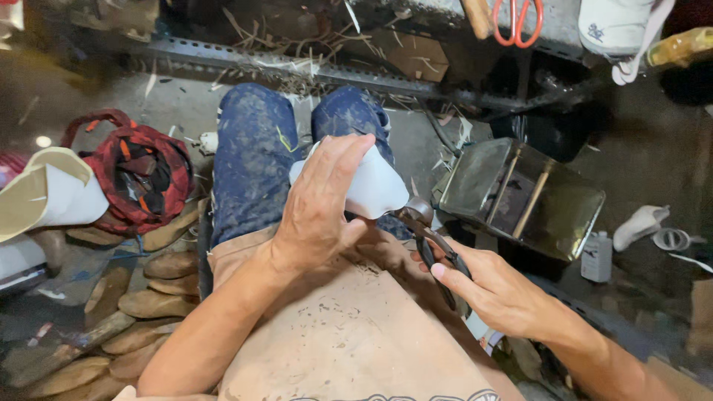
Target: The person uses a hammer and pliers to shape and adjust the sole of a white shoe held on their lap. They repeatedly strike the shoe's edge and use pliers to pull or bend parts of the sole, then compare it with another shoe.
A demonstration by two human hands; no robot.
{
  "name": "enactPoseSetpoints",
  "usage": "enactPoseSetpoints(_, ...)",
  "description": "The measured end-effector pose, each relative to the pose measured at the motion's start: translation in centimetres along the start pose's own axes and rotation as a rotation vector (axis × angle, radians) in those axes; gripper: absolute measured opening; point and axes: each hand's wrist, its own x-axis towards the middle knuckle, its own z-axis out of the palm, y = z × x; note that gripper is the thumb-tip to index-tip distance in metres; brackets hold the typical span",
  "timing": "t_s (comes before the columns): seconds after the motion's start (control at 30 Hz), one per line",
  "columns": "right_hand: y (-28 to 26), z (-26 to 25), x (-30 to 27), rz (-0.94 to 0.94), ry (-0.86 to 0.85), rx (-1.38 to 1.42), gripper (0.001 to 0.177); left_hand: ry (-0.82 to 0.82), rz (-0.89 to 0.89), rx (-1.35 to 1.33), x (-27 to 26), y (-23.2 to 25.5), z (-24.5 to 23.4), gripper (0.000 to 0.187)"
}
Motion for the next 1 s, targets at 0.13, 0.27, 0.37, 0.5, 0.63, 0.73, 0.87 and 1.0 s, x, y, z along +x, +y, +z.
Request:
enactPoseSetpoints(0.13, -1.2, -0.6, -2.0, 0.179, -0.124, -0.058, 0.027, -0.068, 0.119, 0.083, -0.5, 0.4, 1.6, 0.09)
enactPoseSetpoints(0.27, -3.2, -0.8, -2.3, 0.126, -0.062, -0.086, 0.027, -0.103, 0.102, 0.089, -0.4, -0.4, 1.2, 0.104)
enactPoseSetpoints(0.37, -3.1, 0.7, -0.7, -0.017, 0.135, -0.111, 0.019, -0.013, 0.059, 0.034, 0.8, -1.5, -0.2, 0.104)
enactPoseSetpoints(0.5, -2.4, 2.8, 4.2, -0.195, 0.265, -0.102, 0.019, 0.059, 0.021, -0.007, 2.5, -3.2, -1.9, 0.089)
enactPoseSetpoints(0.63, -0.9, 6.4, 11.3, -0.427, 0.616, -0.039, 0.017, 0.18, -0.098, -0.089, 3.2, -5.2, -2.3, 0.088)
enactPoseSetpoints(0.73, -1.9, 5.9, 11.8, -0.526, 0.545, 0.148, 0.03, 0.248, -0.168, -0.138, 3.2, -6.0, -3.1, 0.089)
enactPoseSetpoints(0.87, 0.0, 3.8, 8.4, -0.283, 0.14, 0.356, 0.03, 0.213, -0.505, -0.315, 4.0, -7.8, -5.8, 0.083)
enactPoseSetpoints(1.0, 1.2, 2.4, 10.1, -0.16, 0.292, 0.313, 0.024, 0.052, -0.583, -0.283, 2.2, -8.7, -2.1, 0.075)
